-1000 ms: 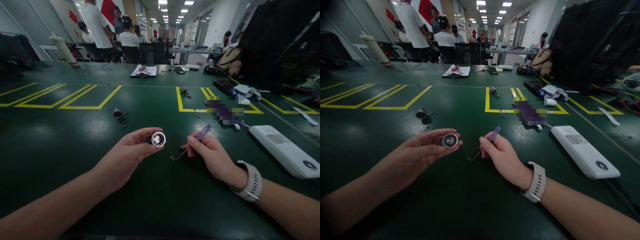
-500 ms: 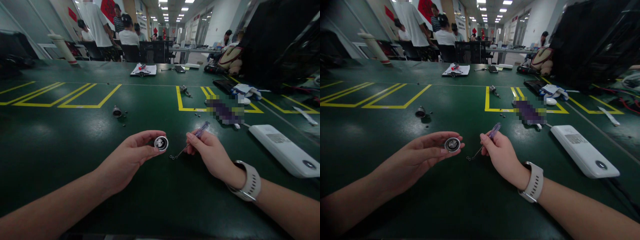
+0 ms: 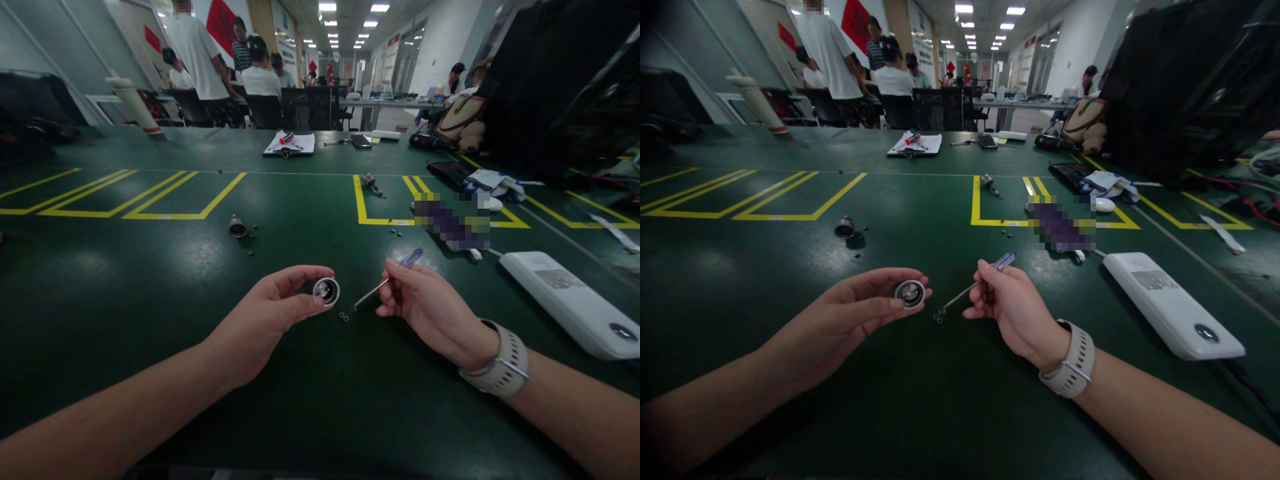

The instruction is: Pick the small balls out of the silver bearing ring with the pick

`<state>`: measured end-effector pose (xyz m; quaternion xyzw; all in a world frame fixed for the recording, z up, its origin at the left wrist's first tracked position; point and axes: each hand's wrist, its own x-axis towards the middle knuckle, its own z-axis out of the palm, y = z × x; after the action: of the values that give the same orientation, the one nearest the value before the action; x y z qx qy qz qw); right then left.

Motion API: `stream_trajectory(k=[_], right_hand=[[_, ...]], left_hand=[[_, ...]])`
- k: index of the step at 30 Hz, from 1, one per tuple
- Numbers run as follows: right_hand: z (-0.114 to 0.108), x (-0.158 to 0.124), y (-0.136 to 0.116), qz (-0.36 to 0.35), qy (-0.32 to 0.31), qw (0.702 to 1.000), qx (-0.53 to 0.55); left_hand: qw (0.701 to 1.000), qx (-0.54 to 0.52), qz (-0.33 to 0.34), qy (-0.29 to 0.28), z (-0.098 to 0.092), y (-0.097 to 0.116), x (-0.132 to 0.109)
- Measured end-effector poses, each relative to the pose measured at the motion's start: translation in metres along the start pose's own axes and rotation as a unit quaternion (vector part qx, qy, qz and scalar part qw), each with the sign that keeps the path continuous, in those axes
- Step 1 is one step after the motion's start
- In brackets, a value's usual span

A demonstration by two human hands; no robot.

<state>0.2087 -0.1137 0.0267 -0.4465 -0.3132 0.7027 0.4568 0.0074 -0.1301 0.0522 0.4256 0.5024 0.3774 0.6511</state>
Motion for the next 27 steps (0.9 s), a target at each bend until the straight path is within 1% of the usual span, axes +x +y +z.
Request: stream_trajectory(k=[2, 4, 6, 8, 10, 13, 16, 18, 20, 24, 27], right_hand=[[0.002, -0.005, 0.000, -0.028, -0.029, 0.999, 0.030], [0.004, -0.010, 0.002, -0.078, -0.062, 0.994, 0.035], [0.006, -0.014, 0.006, -0.141, -0.087, 0.986, 0.013], [0.007, -0.018, 0.011, -0.212, -0.107, 0.970, -0.043], [0.006, -0.022, 0.015, -0.287, -0.112, 0.942, -0.130], [0.005, -0.027, 0.018, -0.383, -0.102, 0.876, -0.274], [0.005, -0.030, 0.017, -0.434, -0.116, 0.818, -0.360], [0.006, -0.032, 0.015, -0.451, -0.132, 0.796, -0.381], [0.007, -0.032, 0.013, -0.448, -0.140, 0.793, -0.389], [0.006, -0.031, 0.014, -0.413, -0.127, 0.819, -0.377], [0.005, -0.032, 0.016, -0.403, -0.122, 0.825, -0.377]], left_hand=[[1.000, 0.013, 0.005, 0.000, 0.000, -0.002, 0.001], [1.000, 0.025, 0.011, -0.001, 0.000, -0.004, 0.001], [0.999, 0.031, 0.012, -0.004, 0.000, -0.006, 0.001], [0.999, 0.031, 0.012, -0.007, 0.001, -0.007, 0.001], [0.999, 0.030, 0.012, -0.009, 0.002, -0.007, 0.000], [0.999, 0.033, 0.021, -0.007, 0.003, -0.007, -0.001], [0.999, 0.038, 0.033, 0.002, 0.003, -0.008, -0.002], [0.998, 0.044, 0.040, 0.003, 0.003, -0.009, -0.002], [0.997, 0.055, 0.046, 0.001, 0.003, -0.010, -0.002], [0.995, 0.080, 0.053, -0.007, 0.002, -0.010, -0.002], [0.993, 0.102, 0.058, -0.011, 0.003, -0.010, -0.004]])
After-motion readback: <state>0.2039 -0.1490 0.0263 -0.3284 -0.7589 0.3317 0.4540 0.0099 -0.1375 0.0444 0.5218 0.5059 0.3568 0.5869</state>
